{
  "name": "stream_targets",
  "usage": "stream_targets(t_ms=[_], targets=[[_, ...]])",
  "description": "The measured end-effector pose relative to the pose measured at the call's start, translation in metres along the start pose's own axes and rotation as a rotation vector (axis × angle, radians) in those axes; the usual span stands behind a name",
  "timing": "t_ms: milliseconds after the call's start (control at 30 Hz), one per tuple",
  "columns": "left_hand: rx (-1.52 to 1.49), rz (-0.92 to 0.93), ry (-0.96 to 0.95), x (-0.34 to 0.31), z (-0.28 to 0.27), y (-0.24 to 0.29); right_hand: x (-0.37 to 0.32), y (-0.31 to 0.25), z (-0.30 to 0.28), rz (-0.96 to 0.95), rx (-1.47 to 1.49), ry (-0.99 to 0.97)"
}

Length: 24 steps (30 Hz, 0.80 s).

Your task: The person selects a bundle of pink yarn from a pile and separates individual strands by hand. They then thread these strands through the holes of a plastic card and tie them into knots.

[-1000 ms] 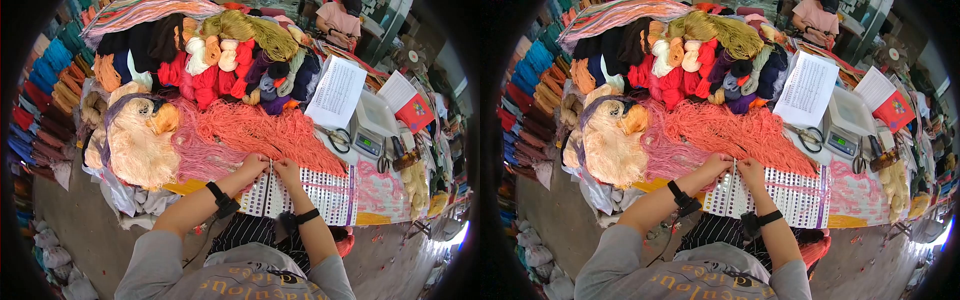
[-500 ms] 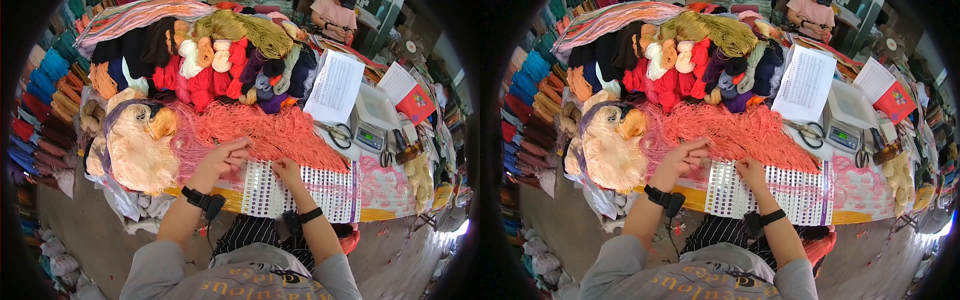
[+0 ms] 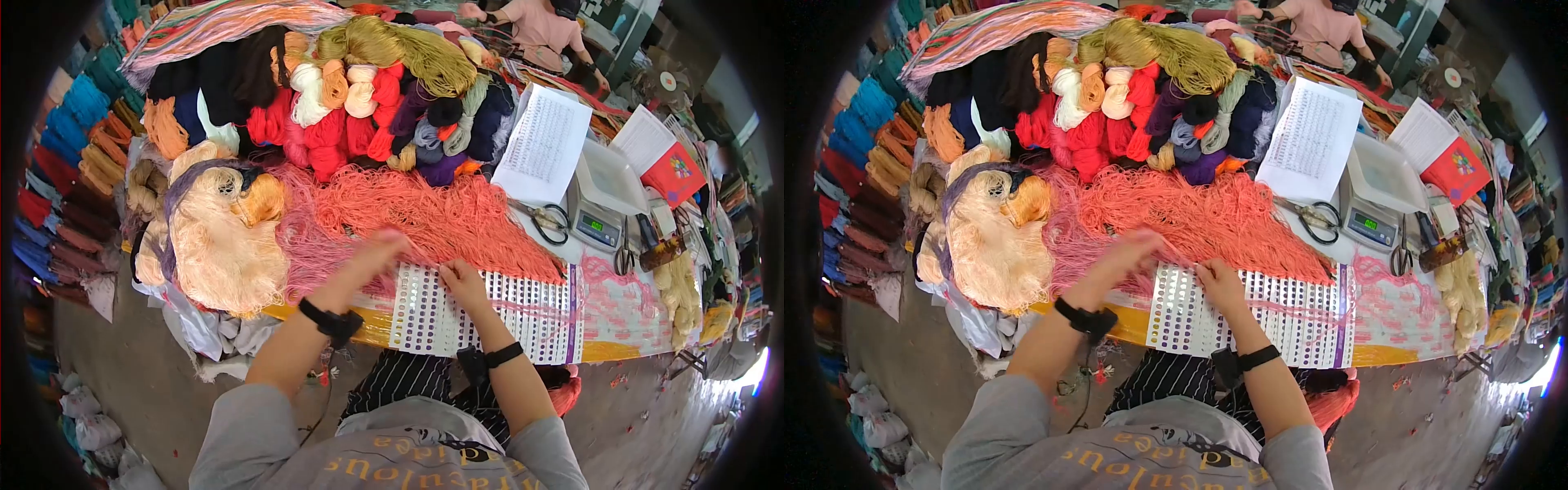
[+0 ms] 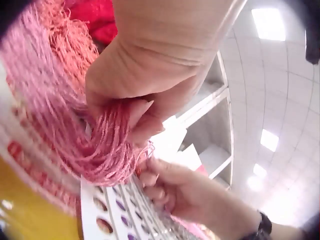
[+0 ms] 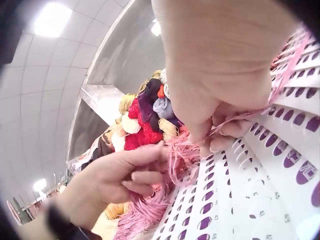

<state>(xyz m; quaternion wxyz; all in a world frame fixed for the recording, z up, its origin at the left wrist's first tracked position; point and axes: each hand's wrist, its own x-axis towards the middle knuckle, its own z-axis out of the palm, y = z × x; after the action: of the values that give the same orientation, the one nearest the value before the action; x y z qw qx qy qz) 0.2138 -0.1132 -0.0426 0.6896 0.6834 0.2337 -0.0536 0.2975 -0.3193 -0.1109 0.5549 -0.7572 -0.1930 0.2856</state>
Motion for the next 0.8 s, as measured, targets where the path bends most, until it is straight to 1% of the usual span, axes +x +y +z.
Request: stream_targets(t_ms=[33, 67, 100, 167, 233, 267, 333, 367, 400, 433, 467, 500, 533, 567, 600, 667, 700, 733, 767, 800], targets=[[-0.217, -0.106, 0.01, -0.001, -0.026, 0.008, 0.0, 0.0, 0.002, -0.015, -0.137, 0.035], [-0.502, -0.091, -0.152, 0.003, -0.065, 0.004, -0.001, 0.0, 0.004, -0.03, -0.273, 0.069], [-0.787, -0.071, -0.314, 0.006, -0.102, 0.0, -0.002, -0.002, 0.005, -0.03, -0.266, 0.066], [-0.998, -0.027, -0.018, -0.017, -0.134, 0.033, -0.004, -0.007, 0.004, 0.023, -0.283, 0.057], [-1.075, 0.109, 0.11, -0.014, -0.182, 0.028, -0.002, -0.003, 0.004, 0.0, -0.289, 0.058], [-1.074, 0.113, 0.11, -0.014, -0.185, 0.027, -0.001, 0.0, 0.004, -0.021, -0.301, 0.061], [-0.276, 0.209, 0.865, -0.017, -0.188, 0.027, -0.001, 0.006, 0.004, -0.028, -0.281, 0.054], [-0.277, 0.22, 0.867, -0.022, -0.182, 0.032, 0.001, 0.005, 0.003, -0.032, -0.26, 0.051], [-0.285, 0.107, 0.775, -0.026, -0.169, 0.034, 0.004, 0.004, 0.002, -0.041, -0.256, 0.057], [-0.289, -0.012, 0.679, -0.031, -0.151, 0.031, 0.003, 0.004, 0.001, -0.024, -0.129, 0.033], [-0.466, 0.043, 0.444, -0.035, -0.128, 0.022, 0.0, 0.005, 0.001, -0.004, -0.003, 0.007], [-0.64, 0.096, 0.207, -0.039, -0.101, 0.012, -0.004, 0.001, 0.003, -0.001, -0.003, 0.008], [-0.707, 0.073, -0.002, -0.039, -0.074, 0.005, -0.011, -0.01, 0.006, -0.054, 0.044, 0.067], [-0.71, 0.036, -0.114, -0.042, -0.047, -0.001, -0.017, -0.022, 0.01, -0.108, 0.087, 0.117], [-0.715, -0.001, -0.224, -0.046, -0.021, -0.004, -0.025, -0.035, 0.016, -0.105, 0.076, 0.103], [-0.736, 0.018, -0.34, -0.05, 0.019, 0.001, -0.042, -0.065, 0.029, -0.2, 0.09, 0.055], [-0.744, 0.025, -0.341, -0.05, 0.029, 0.003, -0.049, -0.076, 0.035, -0.203, 0.167, 0.033], [-0.755, 0.022, -0.394, -0.049, 0.037, 0.005, -0.051, -0.079, 0.035, -0.219, 0.161, 0.032], [-0.761, 0.019, -0.449, -0.048, 0.041, 0.008, -0.053, -0.081, 0.032, -0.176, 0.166, 0.015], [-0.758, 0.021, -0.455, -0.047, 0.043, 0.011, -0.054, -0.082, 0.03, -0.132, 0.175, -0.001]])
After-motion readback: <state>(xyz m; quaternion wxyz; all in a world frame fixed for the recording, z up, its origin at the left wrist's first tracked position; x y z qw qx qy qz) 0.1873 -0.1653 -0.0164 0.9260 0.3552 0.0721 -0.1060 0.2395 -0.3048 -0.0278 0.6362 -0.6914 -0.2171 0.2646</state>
